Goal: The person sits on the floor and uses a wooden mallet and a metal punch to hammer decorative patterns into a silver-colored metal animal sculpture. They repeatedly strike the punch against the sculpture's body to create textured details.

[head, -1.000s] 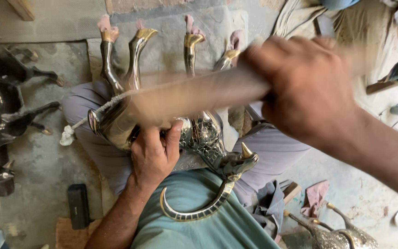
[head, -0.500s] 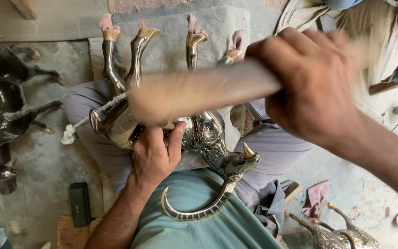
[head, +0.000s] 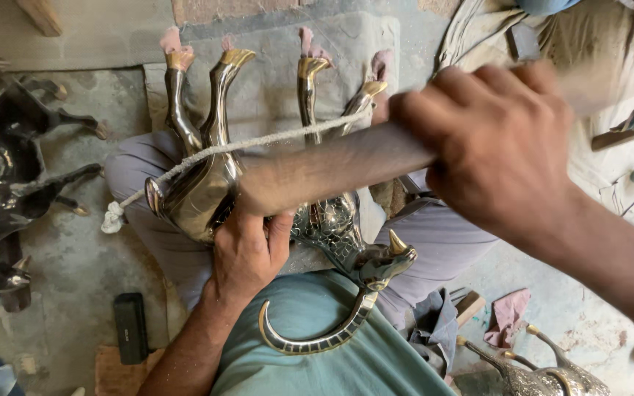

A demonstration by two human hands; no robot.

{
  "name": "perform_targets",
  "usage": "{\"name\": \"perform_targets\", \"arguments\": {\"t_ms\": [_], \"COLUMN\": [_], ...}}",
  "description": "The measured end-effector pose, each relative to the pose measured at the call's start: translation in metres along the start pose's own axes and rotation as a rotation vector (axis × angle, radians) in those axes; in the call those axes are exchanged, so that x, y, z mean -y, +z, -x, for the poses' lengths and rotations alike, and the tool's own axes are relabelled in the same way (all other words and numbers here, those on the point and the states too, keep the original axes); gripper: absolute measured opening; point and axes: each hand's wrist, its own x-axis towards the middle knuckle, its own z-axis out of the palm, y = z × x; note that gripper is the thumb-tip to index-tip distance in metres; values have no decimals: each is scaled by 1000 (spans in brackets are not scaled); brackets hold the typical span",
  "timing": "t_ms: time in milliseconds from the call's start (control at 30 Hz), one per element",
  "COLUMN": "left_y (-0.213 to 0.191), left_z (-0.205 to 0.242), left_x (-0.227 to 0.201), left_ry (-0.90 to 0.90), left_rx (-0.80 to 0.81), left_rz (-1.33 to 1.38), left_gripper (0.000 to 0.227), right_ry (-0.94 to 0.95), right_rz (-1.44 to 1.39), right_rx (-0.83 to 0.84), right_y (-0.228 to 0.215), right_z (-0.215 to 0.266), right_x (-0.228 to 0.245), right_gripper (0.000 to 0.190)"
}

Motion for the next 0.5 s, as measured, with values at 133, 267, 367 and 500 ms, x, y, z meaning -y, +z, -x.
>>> {"name": "perform_targets", "arguments": {"t_ms": [133, 267, 367, 500], "left_y": [1, -1, -3, -5], "left_z": [1, 0, -4, -4], "left_x": [3, 0, -2, -4], "left_ry": [30, 21, -9, -4], "left_rx": [8, 14, 16, 41], "left_rz": [23, 24, 20, 17], "left_gripper": [29, 28, 34, 29], "right_ry": [140, 176, 124, -8], "right_rz": [-647, -738, -617, -216], "right_rx": [-172, -102, -102, -83], "right_y": [0, -3, -4, -1], "right_z": [-1, -5, -7, -5], "right_x": [4, 5, 1, 0], "right_gripper": [37, 35, 49, 51]}}
